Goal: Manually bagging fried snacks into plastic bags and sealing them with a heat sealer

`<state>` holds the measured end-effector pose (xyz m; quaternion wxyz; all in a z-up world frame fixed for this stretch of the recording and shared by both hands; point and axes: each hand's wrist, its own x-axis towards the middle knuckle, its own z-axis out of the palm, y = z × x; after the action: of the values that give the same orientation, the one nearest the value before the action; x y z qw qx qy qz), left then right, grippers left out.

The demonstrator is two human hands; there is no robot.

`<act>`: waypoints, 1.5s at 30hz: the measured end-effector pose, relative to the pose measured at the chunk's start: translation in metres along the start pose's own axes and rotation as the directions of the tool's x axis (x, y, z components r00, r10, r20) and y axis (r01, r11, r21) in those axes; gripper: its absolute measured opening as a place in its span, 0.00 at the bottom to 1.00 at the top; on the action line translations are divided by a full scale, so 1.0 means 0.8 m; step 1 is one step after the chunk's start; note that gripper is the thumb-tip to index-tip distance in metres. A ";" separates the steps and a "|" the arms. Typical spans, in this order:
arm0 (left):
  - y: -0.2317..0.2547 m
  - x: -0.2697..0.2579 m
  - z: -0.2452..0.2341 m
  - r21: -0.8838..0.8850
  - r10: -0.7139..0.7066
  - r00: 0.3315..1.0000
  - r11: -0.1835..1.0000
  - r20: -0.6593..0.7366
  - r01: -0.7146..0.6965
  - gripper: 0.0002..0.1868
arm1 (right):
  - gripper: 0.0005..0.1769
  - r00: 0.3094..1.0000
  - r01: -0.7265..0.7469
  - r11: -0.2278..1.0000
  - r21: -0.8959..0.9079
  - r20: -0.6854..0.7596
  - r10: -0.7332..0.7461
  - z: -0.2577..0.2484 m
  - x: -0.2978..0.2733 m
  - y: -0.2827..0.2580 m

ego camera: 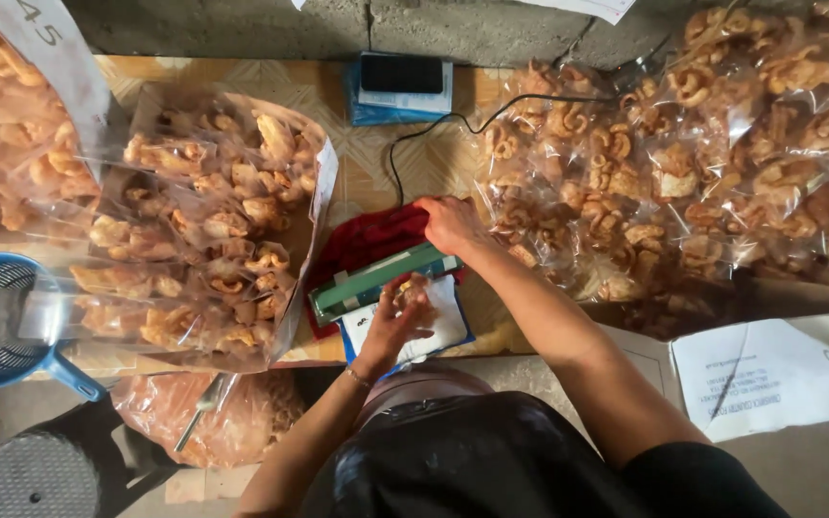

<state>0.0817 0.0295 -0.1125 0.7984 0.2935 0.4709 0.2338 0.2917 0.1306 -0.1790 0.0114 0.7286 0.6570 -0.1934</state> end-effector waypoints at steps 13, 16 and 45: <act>-0.038 0.016 -0.007 -0.070 0.061 0.995 0.995 -0.079 -0.067 0.32 | 0.21 0.999 -0.011 1.000 0.027 -0.053 0.013 -0.004 -0.007 -0.003; -0.041 0.019 -0.009 -0.046 0.056 0.996 0.997 -0.075 -0.059 0.32 | 0.17 0.972 0.046 0.999 -0.005 -0.231 -0.046 0.010 -0.008 0.002; 0.043 -0.102 0.004 0.224 0.772 0.122 -0.027 0.623 -0.974 0.11 | 0.21 0.711 0.692 0.363 0.623 -0.675 -0.197 -0.097 -0.296 -0.085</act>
<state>0.0449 0.0005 -0.0371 0.3743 0.7918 0.0774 0.4765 0.2324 -0.0649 -0.0210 -0.5680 0.4410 0.6309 -0.2912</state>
